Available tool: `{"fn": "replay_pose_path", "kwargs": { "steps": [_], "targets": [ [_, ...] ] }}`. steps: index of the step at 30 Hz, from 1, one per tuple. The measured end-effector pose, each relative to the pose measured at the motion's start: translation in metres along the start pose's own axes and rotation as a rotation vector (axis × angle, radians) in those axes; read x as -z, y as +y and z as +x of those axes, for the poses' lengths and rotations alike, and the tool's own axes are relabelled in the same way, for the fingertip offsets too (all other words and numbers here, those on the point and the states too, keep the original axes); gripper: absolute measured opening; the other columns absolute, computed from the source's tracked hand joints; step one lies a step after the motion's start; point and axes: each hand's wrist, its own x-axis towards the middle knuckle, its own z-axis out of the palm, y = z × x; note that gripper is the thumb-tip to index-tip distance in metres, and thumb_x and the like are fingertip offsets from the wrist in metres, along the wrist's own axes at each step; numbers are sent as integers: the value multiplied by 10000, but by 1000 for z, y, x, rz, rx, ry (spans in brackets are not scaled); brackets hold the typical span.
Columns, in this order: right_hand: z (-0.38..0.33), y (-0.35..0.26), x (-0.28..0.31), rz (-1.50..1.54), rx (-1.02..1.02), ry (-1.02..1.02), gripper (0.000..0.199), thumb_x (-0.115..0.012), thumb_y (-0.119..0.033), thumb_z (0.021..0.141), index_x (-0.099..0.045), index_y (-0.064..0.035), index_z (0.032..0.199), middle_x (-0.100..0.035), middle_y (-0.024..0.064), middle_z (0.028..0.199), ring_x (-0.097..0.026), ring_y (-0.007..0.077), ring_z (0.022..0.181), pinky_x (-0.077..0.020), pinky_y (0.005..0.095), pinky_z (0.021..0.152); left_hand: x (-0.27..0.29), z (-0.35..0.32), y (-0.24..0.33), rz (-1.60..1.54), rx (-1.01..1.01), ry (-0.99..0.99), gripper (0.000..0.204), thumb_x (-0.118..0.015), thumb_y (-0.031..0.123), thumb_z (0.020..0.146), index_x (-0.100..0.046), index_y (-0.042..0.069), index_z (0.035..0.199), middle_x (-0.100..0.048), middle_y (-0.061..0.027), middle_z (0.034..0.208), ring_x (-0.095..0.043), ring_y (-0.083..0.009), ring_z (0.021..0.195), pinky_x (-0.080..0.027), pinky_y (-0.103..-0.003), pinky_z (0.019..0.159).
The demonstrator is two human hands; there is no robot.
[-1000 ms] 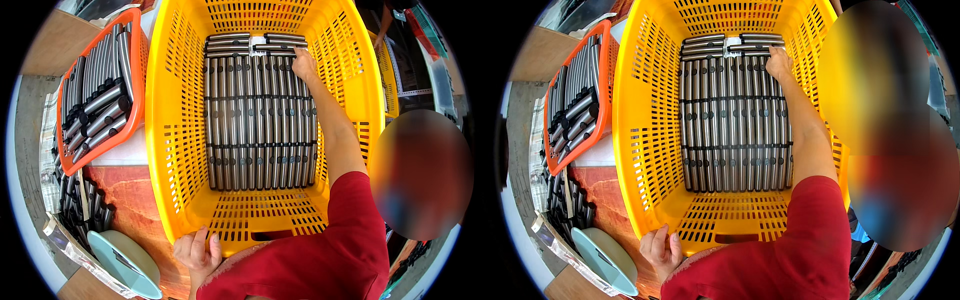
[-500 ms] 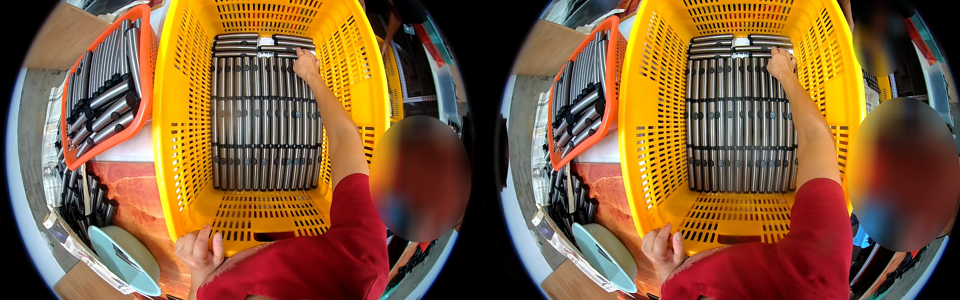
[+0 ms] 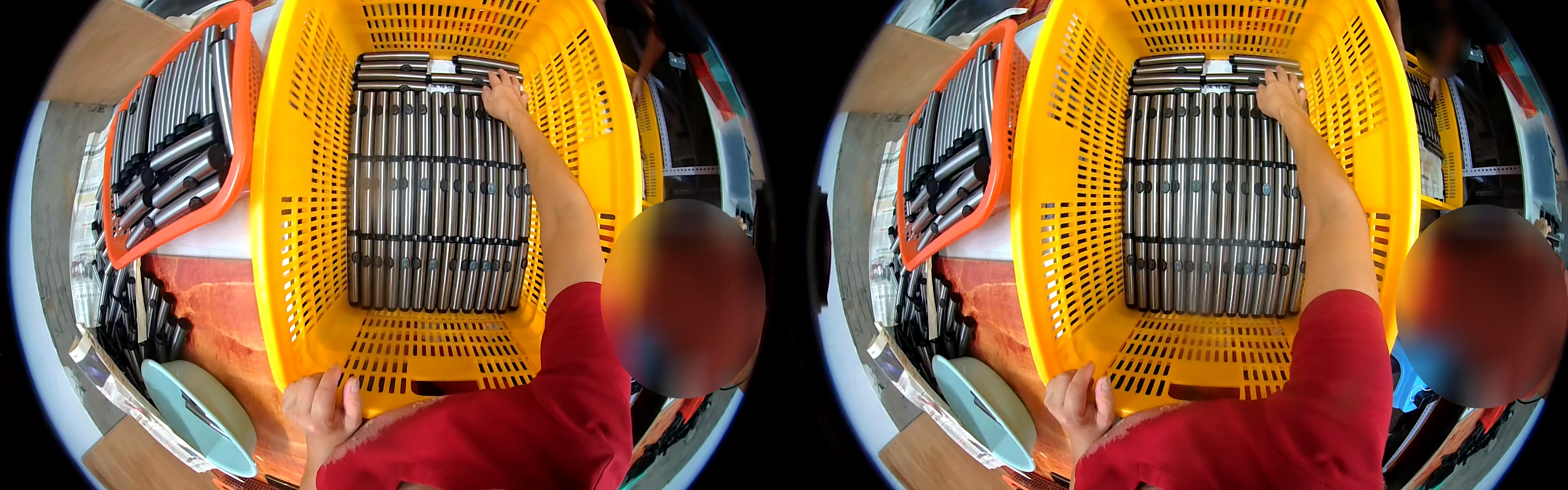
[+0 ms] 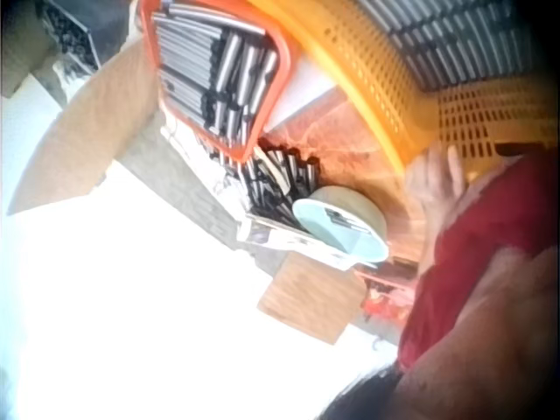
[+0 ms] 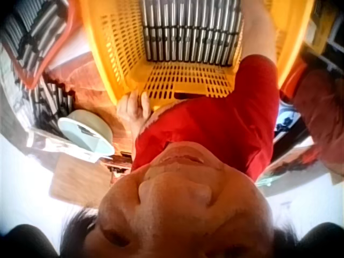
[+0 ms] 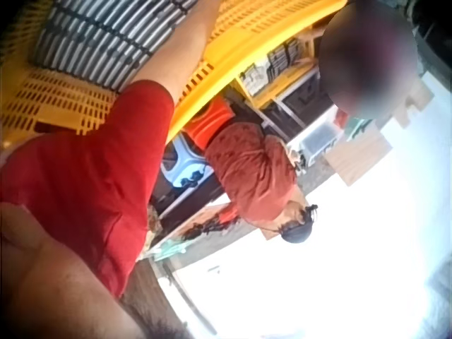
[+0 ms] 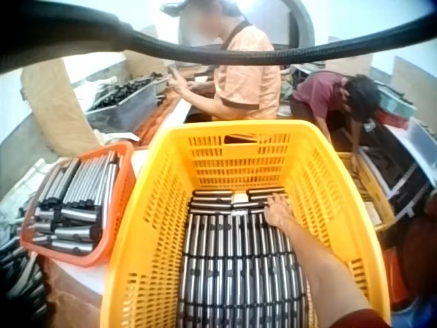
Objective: The person picks up cylindrical metal rods from a bowl and table, places them into a yellow basket, and lines the basket with newspaper. The rods are arranged neatly inside the basket.
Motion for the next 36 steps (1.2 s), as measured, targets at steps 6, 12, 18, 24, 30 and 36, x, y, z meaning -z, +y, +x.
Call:
{"fn": "replay_pose_path", "kwargs": {
  "steps": [6,12,18,24,30,36],
  "targets": [
    [-6,-2,4,-16,2,-26,521,-421,-299,911,-362,-106,1391,-205,134,1497,-134,328,1386,-177,490,1087,1,4,1,-37,-20,36,208,-674,186,740,-639,31,874,-564,-63,642,-516,-223,524,-372,-324,489],
    [-27,-42,2,-83,170,-78,398,-503,-296,832,-576,-61,1145,-514,190,1258,-467,354,1188,-396,471,967,0,-7,0,-38,-42,148,219,-705,198,710,-645,44,854,-550,-57,641,-510,-216,502,-375,-318,475],
    [-12,-17,-15,-101,564,-15,422,-499,-200,838,-525,57,1172,-507,245,1237,-486,381,1144,-388,416,974,-6,-4,-4,-314,-166,343,310,-699,127,715,-603,-13,975,-583,-133,854,-585,-264,761,-462,-358,647],
    [-122,-108,90,-55,694,-1,423,-435,-209,924,-480,49,1256,-352,223,1394,-335,358,1291,-315,405,1044,81,-68,-29,38,-53,391,409,-715,128,678,-594,36,1057,-561,-130,1030,-559,-295,916,-446,-388,772],
    [-190,-137,168,58,955,89,363,-489,-164,904,-513,71,1180,-417,243,1337,-398,389,1235,-342,408,1014,183,-152,-190,911,637,538,500,-686,138,620,-555,28,1090,-547,-180,1055,-534,-337,970,-448,-463,789],
    [-287,-148,208,53,1237,104,323,-558,-98,846,-547,56,1129,-456,226,1303,-444,383,1194,-363,401,999,289,-189,-246,606,901,685,184,-495,182,794,-587,24,775,-607,-239,809,-576,-439,785,-447,-492,686]
  ]
}}
